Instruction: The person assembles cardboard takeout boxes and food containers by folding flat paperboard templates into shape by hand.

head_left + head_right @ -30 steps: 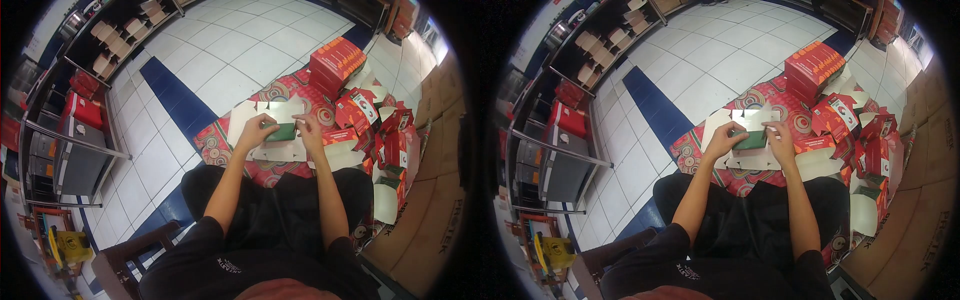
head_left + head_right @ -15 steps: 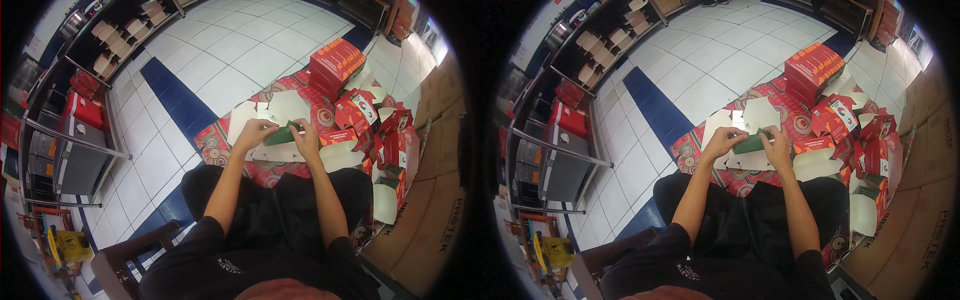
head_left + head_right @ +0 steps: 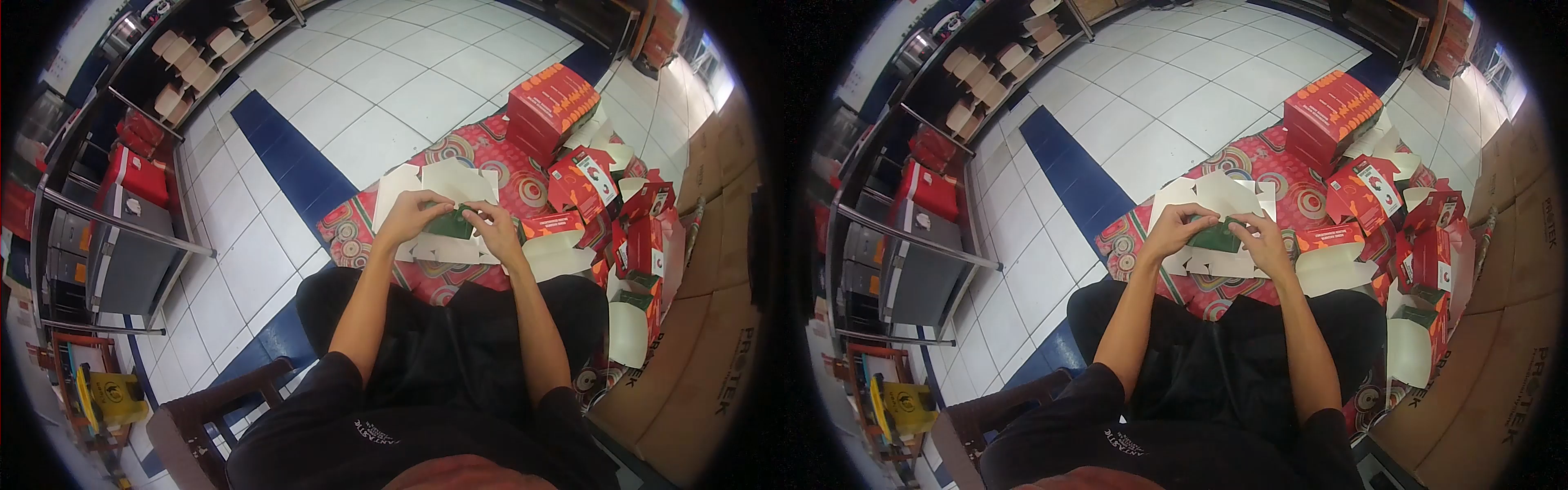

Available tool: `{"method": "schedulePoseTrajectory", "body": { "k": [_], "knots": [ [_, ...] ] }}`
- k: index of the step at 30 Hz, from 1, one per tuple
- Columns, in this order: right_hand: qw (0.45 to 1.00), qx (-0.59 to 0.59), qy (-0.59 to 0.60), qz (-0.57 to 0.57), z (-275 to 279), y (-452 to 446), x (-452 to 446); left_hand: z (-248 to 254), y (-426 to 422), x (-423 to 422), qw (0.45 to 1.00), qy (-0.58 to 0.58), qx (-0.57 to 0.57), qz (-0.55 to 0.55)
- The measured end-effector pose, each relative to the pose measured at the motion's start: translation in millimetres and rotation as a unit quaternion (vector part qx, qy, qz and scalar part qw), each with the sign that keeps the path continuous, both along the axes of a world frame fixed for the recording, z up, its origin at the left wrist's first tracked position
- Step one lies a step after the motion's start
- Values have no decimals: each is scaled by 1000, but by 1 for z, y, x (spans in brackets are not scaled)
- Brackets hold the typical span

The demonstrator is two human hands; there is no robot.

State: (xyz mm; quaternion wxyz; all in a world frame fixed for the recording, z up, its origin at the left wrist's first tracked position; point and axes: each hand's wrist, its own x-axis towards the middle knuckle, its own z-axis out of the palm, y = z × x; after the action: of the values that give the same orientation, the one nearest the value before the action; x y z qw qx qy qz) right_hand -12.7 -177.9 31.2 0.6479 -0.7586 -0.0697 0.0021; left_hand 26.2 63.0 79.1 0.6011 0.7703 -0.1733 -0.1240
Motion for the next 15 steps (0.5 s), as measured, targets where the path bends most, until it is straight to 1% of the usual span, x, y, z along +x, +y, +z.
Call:
{"method": "schedulePoseTrajectory", "body": {
  "k": [2,4,6,8,12,13,15],
  "knots": [
    [998,27,51,-3,4,-1,0,1,0,1,1000,-5,-21,-2],
    [998,39,44,4,1,-2,1,4,-1,0,999,-10,-44,-5],
    [998,51,37,12,3,-2,1,9,-1,-3,997,12,-78,-3],
    [1000,21,20,9,8,-1,-2,16,-2,-6,997,16,-75,1],
    [1000,23,6,10,9,0,-2,13,0,-2,998,25,-59,0],
    [999,-16,-37,18,6,3,0,13,0,-3,998,25,-60,1],
    [995,-53,-80,26,6,6,-1,10,-2,-3,998,-14,-62,-7]
  ]
}}
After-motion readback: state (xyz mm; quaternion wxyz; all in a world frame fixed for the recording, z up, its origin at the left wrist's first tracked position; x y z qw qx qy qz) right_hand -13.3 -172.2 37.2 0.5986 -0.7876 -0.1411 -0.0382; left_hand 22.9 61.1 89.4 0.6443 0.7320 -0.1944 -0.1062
